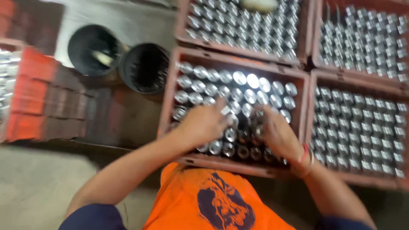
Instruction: The person repeatedly picks up small cylindrical metal parts from a crate, rubs them with a cylindrical polishing tool, and places them back into the crate. The person also occasionally picks up multiple parts at once and arranges them in the crate.
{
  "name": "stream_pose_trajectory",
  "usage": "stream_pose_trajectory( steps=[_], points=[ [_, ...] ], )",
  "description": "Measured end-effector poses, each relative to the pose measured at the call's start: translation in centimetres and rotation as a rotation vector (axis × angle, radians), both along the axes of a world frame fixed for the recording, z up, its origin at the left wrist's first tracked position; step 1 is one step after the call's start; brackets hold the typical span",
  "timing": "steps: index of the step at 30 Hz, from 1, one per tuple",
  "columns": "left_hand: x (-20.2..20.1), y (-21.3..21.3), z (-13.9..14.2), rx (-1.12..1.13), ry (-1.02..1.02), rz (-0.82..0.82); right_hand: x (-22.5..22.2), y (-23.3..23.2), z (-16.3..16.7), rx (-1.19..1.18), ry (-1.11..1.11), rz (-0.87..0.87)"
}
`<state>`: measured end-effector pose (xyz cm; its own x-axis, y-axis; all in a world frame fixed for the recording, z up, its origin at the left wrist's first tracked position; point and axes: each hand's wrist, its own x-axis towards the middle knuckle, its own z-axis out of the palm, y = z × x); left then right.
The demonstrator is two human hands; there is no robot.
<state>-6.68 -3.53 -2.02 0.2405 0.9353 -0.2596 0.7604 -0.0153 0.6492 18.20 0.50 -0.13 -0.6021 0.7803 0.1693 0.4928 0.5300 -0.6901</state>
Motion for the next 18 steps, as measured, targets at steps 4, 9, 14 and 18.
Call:
stream_pose_trajectory(
  steps=[4,9,14,18],
  points=[
    [0.6,-1.2,-0.5,0.35,0.157,-0.1,-2.2,-0.3,1.4,0.015,-0.452,-0.016],
    [2.0,-0.4,-1.8,0.417,0.294,-0.151,-3.0,0.2,0.9,0.123,-0.881,-0.033],
    [2.1,0.7,-1.7,0.484,0.167,-0.189,-2.8,0.5,-0.5,0.15,-0.751,0.059],
    [0.9,0.7,-0.9,0.509,0.059,-0.249,-3.0,0.3,-1.1,0.173,-0.678,0.047]
  ],
)
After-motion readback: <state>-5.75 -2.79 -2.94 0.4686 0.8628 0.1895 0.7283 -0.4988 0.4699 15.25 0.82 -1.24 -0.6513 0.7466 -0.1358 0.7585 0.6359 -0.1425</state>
